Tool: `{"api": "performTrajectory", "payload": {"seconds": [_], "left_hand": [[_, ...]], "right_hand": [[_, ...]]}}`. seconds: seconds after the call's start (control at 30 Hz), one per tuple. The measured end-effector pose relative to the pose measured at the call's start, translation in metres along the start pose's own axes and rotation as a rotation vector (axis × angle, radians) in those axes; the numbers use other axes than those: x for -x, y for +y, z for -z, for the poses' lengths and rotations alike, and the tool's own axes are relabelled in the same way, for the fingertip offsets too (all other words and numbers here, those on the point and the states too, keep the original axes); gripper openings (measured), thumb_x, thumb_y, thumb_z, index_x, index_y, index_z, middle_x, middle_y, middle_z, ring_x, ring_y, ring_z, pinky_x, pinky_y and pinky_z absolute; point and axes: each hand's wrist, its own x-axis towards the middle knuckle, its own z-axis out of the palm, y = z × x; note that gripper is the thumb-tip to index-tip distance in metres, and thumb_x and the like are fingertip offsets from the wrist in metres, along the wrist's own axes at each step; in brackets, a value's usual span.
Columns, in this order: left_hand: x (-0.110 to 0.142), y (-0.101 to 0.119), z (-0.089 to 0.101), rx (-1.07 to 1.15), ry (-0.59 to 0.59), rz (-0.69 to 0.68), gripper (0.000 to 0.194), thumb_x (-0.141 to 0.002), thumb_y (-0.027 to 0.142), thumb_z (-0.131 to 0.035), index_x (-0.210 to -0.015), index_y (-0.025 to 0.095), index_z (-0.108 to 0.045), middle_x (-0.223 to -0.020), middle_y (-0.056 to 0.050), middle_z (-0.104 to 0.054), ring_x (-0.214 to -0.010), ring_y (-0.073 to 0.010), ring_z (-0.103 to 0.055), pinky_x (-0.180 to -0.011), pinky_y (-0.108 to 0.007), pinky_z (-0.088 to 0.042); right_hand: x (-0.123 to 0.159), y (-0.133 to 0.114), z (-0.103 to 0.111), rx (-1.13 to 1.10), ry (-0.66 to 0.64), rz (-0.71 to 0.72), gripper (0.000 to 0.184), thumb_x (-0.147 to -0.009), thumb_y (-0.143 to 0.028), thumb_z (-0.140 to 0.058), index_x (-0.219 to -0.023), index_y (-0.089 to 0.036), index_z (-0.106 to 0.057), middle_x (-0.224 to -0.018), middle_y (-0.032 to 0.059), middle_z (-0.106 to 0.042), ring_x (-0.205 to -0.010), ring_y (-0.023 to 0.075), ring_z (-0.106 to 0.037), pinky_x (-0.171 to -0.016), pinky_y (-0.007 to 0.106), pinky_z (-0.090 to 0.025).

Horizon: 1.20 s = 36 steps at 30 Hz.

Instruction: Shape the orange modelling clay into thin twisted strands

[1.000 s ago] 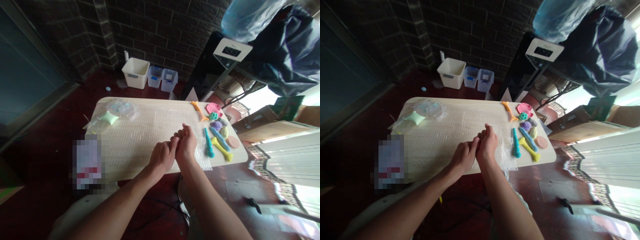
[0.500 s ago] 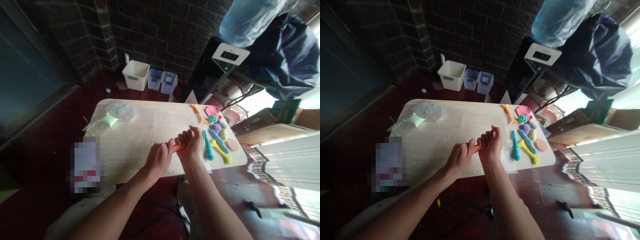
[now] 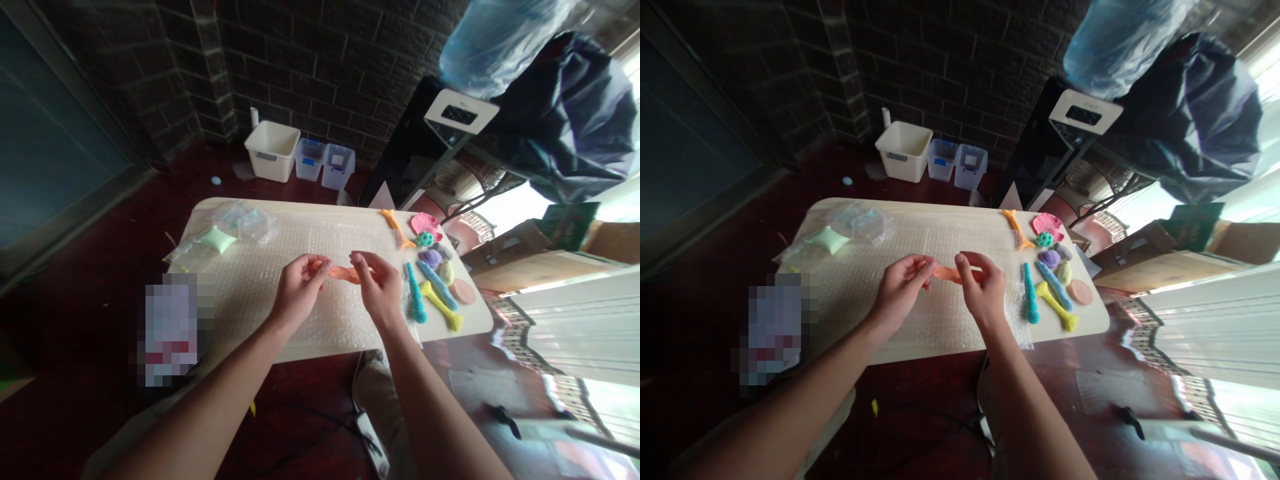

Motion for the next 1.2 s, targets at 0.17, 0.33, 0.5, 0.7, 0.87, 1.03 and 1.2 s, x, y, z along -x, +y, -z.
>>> {"api": "performTrajectory", "payload": {"seconds": [0.17,0.33,0.5,0.7,0.87,1.03,1.2], "left_hand": [[-0.001,0.009,0.008,0.043,-0.040,-0.016,0.030,-0.081,0.039,-0.083,-0.096,0.015,-0.073,-0.092,-0.007,-0.073,-0.082,-0.0160,-0.067,-0.076,-0.028,-0.052],[0.007,0.008,0.004,-0.089,-0.163,-0.082,0.025,-0.078,0.039,-0.085,-0.093,0.019,-0.080,-0.089,-0.005,-0.069,-0.082,-0.0191,-0.065,-0.074,-0.031,-0.051],[0.006,0.006,0.003,-0.246,-0.099,-0.199,0.015,-0.081,0.040,-0.083,-0.085,0.026,-0.084,-0.081,-0.001,-0.057,-0.084,-0.0177,-0.055,-0.080,-0.031,-0.045],[0.005,0.007,0.007,-0.214,-0.191,-0.193,0.016,-0.088,0.037,-0.076,-0.097,0.027,-0.084,-0.091,-0.003,-0.057,-0.085,-0.0177,-0.051,-0.073,-0.029,-0.040],[0.005,0.005,0.006,-0.203,-0.168,-0.179,0.017,-0.087,0.039,-0.076,-0.085,0.024,-0.083,-0.089,-0.003,-0.054,-0.076,-0.0156,-0.047,-0.071,-0.029,-0.041],[0.007,0.003,0.002,-0.129,-0.165,-0.032,0.033,-0.086,0.049,-0.073,-0.103,0.021,-0.077,-0.115,-0.009,-0.064,-0.100,-0.0226,-0.060,-0.078,-0.031,-0.049],[0.011,-0.001,-0.002,0.174,-0.308,0.216,0.034,-0.090,0.028,-0.053,-0.120,0.019,-0.067,-0.111,-0.009,-0.070,-0.104,-0.0220,-0.065,-0.089,-0.034,-0.051]], "right_hand": [[0.007,0.001,0.014,0.294,-0.265,0.282,0.030,-0.089,-0.035,-0.072,-0.118,-0.027,-0.077,-0.112,0.0079,-0.077,-0.106,0.0303,-0.066,-0.094,0.048,-0.051],[0.025,-0.001,-0.001,0.115,-0.400,0.207,0.056,-0.083,-0.020,-0.072,-0.138,-0.026,-0.062,-0.116,0.0074,-0.076,-0.091,0.0249,-0.070,-0.078,0.039,-0.055],[0.034,-0.003,-0.018,-0.119,-0.391,0.042,0.042,-0.086,-0.019,-0.068,-0.128,-0.023,-0.066,-0.096,0.0044,-0.076,-0.075,0.0187,-0.066,-0.068,0.031,-0.053],[0.029,-0.006,-0.016,-0.150,-0.388,0.042,0.032,-0.089,-0.027,-0.070,-0.120,-0.021,-0.069,-0.100,0.0054,-0.075,-0.084,0.0190,-0.066,-0.075,0.030,-0.052],[0.031,-0.001,-0.015,-0.077,-0.471,-0.094,0.025,-0.092,-0.036,-0.067,-0.075,-0.018,-0.066,-0.054,-0.0070,-0.047,-0.049,0.0084,-0.032,-0.047,0.023,-0.021],[0.031,-0.006,-0.016,-0.136,-0.467,-0.213,0.048,-0.095,-0.048,-0.061,-0.056,-0.020,-0.055,-0.047,-0.0040,-0.050,-0.044,0.0099,-0.042,-0.047,0.024,-0.031],[0.026,-0.010,-0.018,-0.168,-0.203,-0.076,0.040,-0.099,-0.053,-0.056,-0.083,-0.021,-0.073,-0.084,0.0047,-0.070,-0.079,0.0179,-0.065,-0.076,0.030,-0.052]]}}
